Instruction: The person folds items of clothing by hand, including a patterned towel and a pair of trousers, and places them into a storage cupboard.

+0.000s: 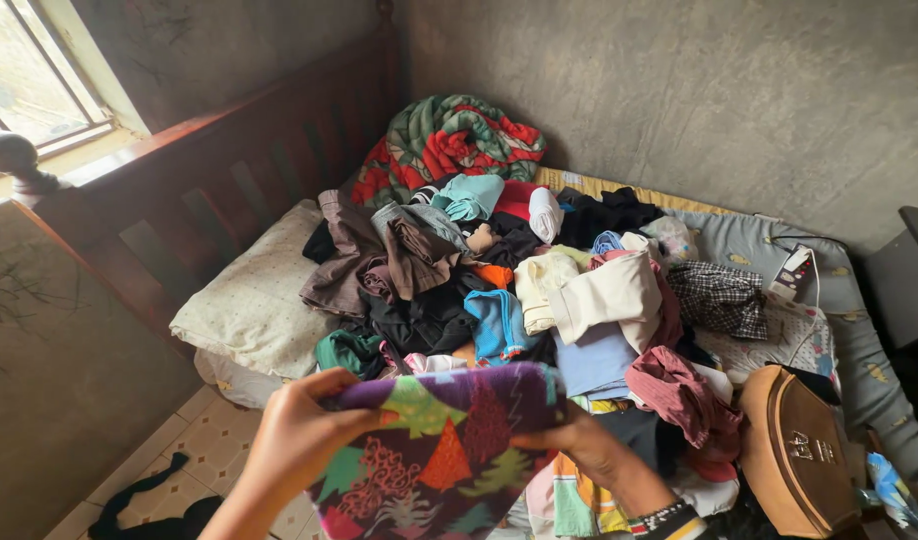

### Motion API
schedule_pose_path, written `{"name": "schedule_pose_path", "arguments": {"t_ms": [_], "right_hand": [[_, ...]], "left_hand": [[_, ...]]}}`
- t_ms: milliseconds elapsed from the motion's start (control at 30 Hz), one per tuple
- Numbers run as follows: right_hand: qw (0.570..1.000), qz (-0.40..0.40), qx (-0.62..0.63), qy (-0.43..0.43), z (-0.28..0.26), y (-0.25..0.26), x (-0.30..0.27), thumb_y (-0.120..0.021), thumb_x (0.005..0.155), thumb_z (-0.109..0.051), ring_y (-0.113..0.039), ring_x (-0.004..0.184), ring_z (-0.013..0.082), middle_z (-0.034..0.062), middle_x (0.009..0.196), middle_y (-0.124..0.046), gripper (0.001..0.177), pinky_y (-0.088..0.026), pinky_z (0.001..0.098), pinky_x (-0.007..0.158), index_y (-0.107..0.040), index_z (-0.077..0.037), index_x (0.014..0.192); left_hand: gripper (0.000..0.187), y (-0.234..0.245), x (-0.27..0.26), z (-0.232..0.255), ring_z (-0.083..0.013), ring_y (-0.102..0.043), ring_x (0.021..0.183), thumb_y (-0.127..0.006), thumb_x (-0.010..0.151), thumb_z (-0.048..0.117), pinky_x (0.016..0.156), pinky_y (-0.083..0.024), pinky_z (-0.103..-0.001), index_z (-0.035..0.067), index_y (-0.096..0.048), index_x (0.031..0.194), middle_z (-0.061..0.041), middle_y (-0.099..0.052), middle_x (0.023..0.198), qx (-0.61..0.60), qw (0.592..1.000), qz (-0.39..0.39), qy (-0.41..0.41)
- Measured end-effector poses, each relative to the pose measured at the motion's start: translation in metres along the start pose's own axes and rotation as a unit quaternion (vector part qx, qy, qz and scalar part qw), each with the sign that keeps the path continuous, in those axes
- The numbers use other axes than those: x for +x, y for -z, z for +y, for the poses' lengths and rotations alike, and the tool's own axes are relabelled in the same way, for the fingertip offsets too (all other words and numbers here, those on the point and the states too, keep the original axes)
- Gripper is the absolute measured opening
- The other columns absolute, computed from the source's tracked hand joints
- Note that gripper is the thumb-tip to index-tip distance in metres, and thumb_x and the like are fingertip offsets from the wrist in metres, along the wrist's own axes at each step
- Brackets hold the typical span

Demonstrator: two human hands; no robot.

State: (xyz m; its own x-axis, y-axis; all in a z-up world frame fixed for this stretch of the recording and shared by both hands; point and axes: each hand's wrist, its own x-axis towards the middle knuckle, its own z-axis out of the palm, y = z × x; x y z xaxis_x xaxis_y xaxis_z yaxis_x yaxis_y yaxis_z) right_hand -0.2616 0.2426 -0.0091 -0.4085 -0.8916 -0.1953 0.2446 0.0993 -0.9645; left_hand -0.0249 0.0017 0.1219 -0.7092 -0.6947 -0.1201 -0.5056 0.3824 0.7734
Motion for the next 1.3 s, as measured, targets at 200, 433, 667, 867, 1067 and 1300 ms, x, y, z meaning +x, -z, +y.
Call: {"name": "schedule_pose_path", "arguments": {"t_ms": [200, 433, 667, 867, 1067, 1300], "right_hand": [[0.965, 0.024, 0.248, -0.084, -0.005, 0.014, 0.013, -0.070, 0.088, -0.044, -0.071, 0.103, 0.0252, 0.0100, 0.115, -0.076, 0.053, -0.058, 0.0451, 0.091, -0.067, -0.006, 0.126], [0.913, 0.126, 0.278, -0.271, 0.029, 0.025, 0.010, -0.068, 0.088, -0.045, -0.073, 0.102, 0.0310, 0.0168, 0.115, -0.075, 0.060, -0.058, 0.0506, 0.092, -0.062, 0.001, 0.126], [0.994, 0.058, 0.042, -0.086, 0.009, 0.027, 0.004, -0.082, 0.077, -0.007, -0.069, 0.112, 0.0160, 0.0070, 0.125, -0.071, 0.061, -0.053, 0.0335, 0.097, -0.060, -0.006, 0.134], [0.977, 0.192, 0.035, -0.084, 0.020, 0.040, 0.008, -0.081, 0.082, -0.011, -0.068, 0.105, 0.0240, 0.0178, 0.117, -0.072, 0.060, -0.052, 0.0360, 0.092, -0.057, 0.000, 0.135], [0.983, 0.177, 0.025, 0.034, -0.029, 0.013, -0.013, -0.076, 0.084, -0.009, -0.066, 0.106, 0.0153, 0.0094, 0.117, -0.070, 0.059, -0.051, 0.0299, 0.094, -0.056, -0.011, 0.139], [0.996, 0.065, 0.030, 0.046, -0.091, -0.002, -0.033, -0.077, 0.074, 0.007, -0.067, 0.104, 0.0139, 0.0052, 0.115, -0.070, 0.070, -0.054, 0.0312, 0.090, -0.056, -0.007, 0.140]], "left_hand": [[0.057, 0.041, 0.039, -0.050, -0.0438, -0.063, 0.123, -0.060, 0.101, 0.055, 0.099, -0.047, -0.057, 0.007, -0.062, 0.132, -0.026, -0.068, 0.131, -0.678, 0.612, -0.400, -0.080], [0.051, -0.058, 0.028, -0.171, -0.0298, -0.065, 0.113, -0.067, 0.093, 0.040, 0.098, -0.049, -0.050, 0.007, -0.065, 0.132, -0.014, -0.072, 0.123, -0.464, 0.836, -0.188, 0.223], [0.044, -0.074, 0.042, -0.170, -0.0230, -0.072, 0.088, -0.077, 0.082, 0.021, 0.082, -0.059, -0.046, 0.003, -0.070, 0.121, -0.011, -0.079, 0.101, -0.371, 0.886, -0.181, 0.208], [0.044, -0.070, 0.029, -0.174, -0.0205, -0.072, 0.078, -0.076, 0.083, 0.022, 0.071, -0.060, -0.040, -0.007, -0.071, 0.116, -0.011, -0.079, 0.092, -0.436, 0.853, -0.150, 0.245], [0.073, -0.047, 0.013, -0.116, -0.0242, -0.071, 0.096, -0.080, 0.084, 0.010, 0.080, -0.057, -0.045, 0.031, -0.044, 0.144, -0.015, -0.073, 0.119, -0.432, 0.869, -0.060, 0.233], [0.083, -0.010, -0.009, -0.073, -0.0146, -0.066, 0.111, -0.079, 0.067, -0.011, 0.093, -0.054, -0.032, 0.018, -0.058, 0.141, -0.004, -0.067, 0.123, -0.400, 0.910, -0.109, -0.005]]}}
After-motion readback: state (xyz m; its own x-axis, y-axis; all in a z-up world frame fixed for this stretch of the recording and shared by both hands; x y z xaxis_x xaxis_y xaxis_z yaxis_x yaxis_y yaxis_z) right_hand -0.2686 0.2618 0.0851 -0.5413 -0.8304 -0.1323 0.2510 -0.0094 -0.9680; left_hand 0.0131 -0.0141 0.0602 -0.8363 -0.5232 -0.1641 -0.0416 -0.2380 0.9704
